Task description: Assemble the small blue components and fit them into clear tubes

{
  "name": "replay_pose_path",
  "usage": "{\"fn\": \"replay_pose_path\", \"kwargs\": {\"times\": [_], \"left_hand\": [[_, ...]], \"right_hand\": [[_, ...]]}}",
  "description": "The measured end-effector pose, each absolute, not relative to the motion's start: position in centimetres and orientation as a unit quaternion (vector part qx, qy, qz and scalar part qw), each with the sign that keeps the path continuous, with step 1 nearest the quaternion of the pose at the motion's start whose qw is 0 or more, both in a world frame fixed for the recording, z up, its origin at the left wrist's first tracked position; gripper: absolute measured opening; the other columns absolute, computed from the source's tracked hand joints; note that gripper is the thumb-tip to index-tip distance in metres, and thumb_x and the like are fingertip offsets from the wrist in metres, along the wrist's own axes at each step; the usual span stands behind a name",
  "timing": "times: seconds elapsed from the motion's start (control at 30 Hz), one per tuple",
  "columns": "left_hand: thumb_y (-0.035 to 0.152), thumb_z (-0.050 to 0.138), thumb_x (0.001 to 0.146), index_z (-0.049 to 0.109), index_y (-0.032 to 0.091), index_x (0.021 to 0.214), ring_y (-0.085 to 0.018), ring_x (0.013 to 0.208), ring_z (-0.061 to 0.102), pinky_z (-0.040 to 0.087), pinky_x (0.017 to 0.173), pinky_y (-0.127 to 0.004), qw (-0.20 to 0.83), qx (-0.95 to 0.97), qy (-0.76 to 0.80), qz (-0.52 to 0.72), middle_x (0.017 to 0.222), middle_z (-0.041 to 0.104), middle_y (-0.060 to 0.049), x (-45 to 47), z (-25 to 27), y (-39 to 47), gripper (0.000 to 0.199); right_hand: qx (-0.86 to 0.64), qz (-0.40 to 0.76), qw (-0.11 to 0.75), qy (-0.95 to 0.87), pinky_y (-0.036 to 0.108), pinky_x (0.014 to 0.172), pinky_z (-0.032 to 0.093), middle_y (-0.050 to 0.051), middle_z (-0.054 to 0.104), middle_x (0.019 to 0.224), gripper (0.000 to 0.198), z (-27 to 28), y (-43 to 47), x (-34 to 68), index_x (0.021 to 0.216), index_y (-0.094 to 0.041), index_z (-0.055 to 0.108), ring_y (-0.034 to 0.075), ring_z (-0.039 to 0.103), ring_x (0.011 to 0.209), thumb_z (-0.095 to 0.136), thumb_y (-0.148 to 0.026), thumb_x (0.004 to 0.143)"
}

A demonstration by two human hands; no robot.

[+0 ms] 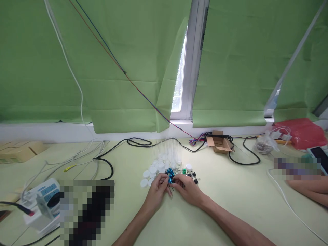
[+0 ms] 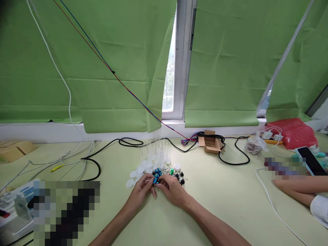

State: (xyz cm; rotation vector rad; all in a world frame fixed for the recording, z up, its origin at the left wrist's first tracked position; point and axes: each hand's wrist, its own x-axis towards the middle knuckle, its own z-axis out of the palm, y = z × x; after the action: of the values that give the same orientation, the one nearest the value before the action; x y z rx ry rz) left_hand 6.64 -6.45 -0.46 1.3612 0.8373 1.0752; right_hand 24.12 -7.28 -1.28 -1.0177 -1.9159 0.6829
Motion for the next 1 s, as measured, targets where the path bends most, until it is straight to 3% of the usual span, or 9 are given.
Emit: {"fn": "replay_pose_path", "kwargs": {"times": [0.47,0.7,1.0], "left_hand": [[0.042,0.054,0.089,0.054,0.019,0.091,-0.012,0.051,0.06,0.048,0.06,-0.028,0.566,0.589,0.358,0.453,0.073,0.057,0.003,6.43,-0.76,-6.29,0.023],[0.042,0.055,0.088,0.054,0.019,0.092,-0.012,0.05,0.06,0.047,0.058,-0.027,0.569,0.587,0.355,0.454,0.07,0.055,0.004,6.53,-0.63,-6.37,0.023],[0.04,0.054,0.089,0.055,0.019,0.093,-0.012,0.052,0.061,0.048,0.062,-0.029,0.566,0.59,0.359,0.451,0.072,0.057,0.002,6.45,-0.66,-6.36,0.021]], "right_hand": [[-0.403,0.272,0.427,-0.762,0.027,0.068,0.045,0.002,0.061,0.078,0.013,-1.41,-7.16,24.16,0.096,-0.018,0.058,0.015,0.057,0.071,0.053,-0.031,0.094],[-0.393,0.298,0.434,-0.754,0.026,0.065,0.046,0.001,0.06,0.078,0.02,-1.41,-7.28,24.23,0.107,-0.018,0.054,0.015,0.056,0.07,0.055,-0.032,0.093],[-0.396,0.28,0.428,-0.763,0.027,0.07,0.046,0.002,0.061,0.08,0.014,-1.53,-7.1,24.26,0.1,-0.019,0.058,0.016,0.058,0.073,0.052,-0.029,0.094]]}}
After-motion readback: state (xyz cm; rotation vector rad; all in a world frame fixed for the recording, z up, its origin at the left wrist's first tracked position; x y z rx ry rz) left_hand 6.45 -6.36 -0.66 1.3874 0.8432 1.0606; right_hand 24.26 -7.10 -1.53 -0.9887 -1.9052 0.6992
